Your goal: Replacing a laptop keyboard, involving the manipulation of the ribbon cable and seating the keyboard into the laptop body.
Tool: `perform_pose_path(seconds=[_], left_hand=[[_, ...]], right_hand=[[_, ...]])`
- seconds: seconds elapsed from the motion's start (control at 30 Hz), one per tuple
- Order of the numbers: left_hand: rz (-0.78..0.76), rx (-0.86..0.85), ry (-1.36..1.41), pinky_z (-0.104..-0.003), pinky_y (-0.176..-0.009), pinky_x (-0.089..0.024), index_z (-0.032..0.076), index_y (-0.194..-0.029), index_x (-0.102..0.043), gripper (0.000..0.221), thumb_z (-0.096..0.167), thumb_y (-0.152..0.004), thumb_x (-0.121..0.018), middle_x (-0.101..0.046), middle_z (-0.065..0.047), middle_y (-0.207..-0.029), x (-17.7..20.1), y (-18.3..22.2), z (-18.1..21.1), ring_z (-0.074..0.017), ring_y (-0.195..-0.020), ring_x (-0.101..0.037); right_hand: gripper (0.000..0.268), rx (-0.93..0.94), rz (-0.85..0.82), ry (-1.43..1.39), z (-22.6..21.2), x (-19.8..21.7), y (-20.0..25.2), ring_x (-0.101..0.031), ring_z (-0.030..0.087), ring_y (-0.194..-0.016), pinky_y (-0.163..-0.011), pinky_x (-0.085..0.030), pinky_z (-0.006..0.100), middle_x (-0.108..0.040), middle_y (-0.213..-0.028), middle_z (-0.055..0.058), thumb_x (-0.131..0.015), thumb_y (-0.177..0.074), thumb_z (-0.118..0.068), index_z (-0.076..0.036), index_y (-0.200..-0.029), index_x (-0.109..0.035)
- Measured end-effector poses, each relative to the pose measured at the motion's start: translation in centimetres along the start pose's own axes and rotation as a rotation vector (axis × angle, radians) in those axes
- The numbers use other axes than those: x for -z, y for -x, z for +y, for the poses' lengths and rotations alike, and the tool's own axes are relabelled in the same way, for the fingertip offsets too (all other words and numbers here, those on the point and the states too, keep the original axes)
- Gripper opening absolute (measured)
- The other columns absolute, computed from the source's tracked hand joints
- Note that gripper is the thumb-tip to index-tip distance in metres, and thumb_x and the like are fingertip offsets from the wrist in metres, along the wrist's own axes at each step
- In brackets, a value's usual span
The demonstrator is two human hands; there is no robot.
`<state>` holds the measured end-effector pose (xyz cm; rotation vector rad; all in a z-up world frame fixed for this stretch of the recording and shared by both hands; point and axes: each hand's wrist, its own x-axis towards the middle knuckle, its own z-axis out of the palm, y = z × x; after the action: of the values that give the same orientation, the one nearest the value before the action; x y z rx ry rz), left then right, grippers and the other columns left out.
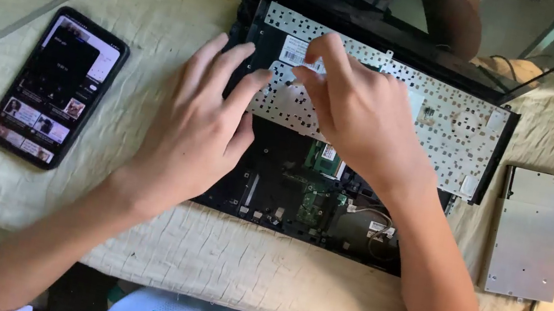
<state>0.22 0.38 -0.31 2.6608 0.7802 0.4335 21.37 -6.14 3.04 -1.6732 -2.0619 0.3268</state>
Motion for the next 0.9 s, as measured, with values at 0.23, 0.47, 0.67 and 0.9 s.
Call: perform_pose_path(seconds=[0.23, 0.47, 0.67, 0.9], left_hand=[[0.105, -0.161, 0.056, -0.054, -0.114, -0.044, 0.005, -0.13, -0.071, 0.036, 0.007, -0.094, -0.071, -0.063, -0.019, -0.143, -1.2, 0.4, -0.6, -0.0384, -0.138, -0.052], [0.017, -0.222, -0.024, -0.051, -0.12, -0.041, 0.01, -0.146, -0.06, 0.053, 0.016, -0.095, -0.075, -0.054, -0.019, -0.154, -1.6, 1.7, -1.2, -0.0344, -0.143, -0.052], [0.042, -0.143, 0.024, -0.055, -0.117, -0.041, 0.005, -0.132, -0.07, 0.037, 0.02, -0.098, -0.073, -0.058, -0.018, -0.15, -0.9, 1.2, -0.2, -0.0333, -0.14, -0.054], [0.075, -0.093, -0.211, -0.048, -0.112, -0.047, 0.001, -0.116, -0.077, 0.04, 0.035, -0.096, -0.074, -0.07, -0.021, -0.133, -0.8, -0.1, 2.2, -0.0335, -0.125, -0.064]], right_hand=[[0.008, -0.052, -0.082, -0.056, -0.2, 1.5, -0.1, -0.044, 0.021, -0.044, -0.041, -0.033, 0.036, -0.059, -0.102, 0.014, -0.046, -0.108, -0.001, -0.002, -0.116, -0.046], [0.011, -0.105, -0.197, -0.078, -0.3, 3.6, 0.3, -0.042, 0.02, -0.041, -0.044, -0.031, 0.036, -0.058, -0.075, 0.011, -0.046, -0.11, -0.007, -0.002, -0.119, -0.051], [0.009, -0.097, -0.153, 0.031, 0.3, 3.4, 0.2, -0.044, 0.018, -0.046, -0.047, -0.036, 0.033, -0.063, -0.086, 0.008, -0.052, -0.106, -0.001, -0.003, -0.115, -0.054], [0.007, -0.06, -0.174, 0.199, 0.7, 2.7, 0.4, -0.054, 0.018, -0.052, -0.039, -0.039, 0.033, -0.063, -0.087, 0.006, -0.058, -0.11, -0.011, -0.005, -0.107, -0.056]])
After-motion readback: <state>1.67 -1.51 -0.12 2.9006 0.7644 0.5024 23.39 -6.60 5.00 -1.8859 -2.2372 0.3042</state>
